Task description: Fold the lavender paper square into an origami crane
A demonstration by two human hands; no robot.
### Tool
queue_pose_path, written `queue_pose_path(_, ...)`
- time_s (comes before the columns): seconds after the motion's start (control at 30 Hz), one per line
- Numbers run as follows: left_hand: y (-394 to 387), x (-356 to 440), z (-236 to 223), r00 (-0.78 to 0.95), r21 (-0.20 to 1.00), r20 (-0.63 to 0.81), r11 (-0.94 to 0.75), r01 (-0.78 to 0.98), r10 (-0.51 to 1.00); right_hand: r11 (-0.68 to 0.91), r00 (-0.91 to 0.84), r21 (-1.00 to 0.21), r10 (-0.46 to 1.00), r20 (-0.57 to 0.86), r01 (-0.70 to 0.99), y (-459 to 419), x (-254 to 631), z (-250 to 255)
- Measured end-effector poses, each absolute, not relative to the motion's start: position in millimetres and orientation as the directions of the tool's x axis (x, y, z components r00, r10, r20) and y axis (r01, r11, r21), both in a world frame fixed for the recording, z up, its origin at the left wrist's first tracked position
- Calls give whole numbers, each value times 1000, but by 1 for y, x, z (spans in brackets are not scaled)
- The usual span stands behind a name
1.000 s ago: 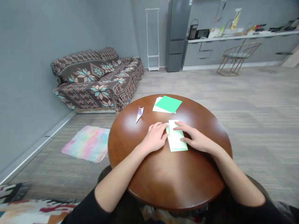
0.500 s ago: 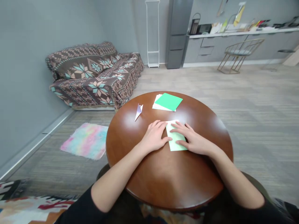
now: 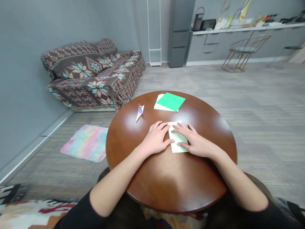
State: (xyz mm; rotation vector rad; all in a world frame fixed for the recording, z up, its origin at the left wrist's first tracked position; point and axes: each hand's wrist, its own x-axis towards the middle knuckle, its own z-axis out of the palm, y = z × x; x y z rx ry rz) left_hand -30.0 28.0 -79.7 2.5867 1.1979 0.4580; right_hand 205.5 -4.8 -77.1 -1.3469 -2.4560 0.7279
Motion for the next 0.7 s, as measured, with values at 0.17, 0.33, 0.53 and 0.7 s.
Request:
queue_pose_path(0.17, 29, -31, -80, 638, 358, 156, -645, 675, 754, 446, -536, -521, 844, -26, 727, -5, 203, -76)
queue_pose_path(0.33, 29, -31, -78, 626, 371, 142, -627, 685, 767, 445, -531, -505, 847, -31, 740, -6, 201, -74)
queue_pose_path(0.53, 25, -34, -71, 659, 354, 51, -630, 691, 751, 413, -473, -482, 881, -3, 773, -3, 203, -76)
queue_pose_path(0.7, 22, -29, -69, 632, 325, 37, -607, 725, 774, 402, -462, -487, 887, -3, 775, -3, 204, -76)
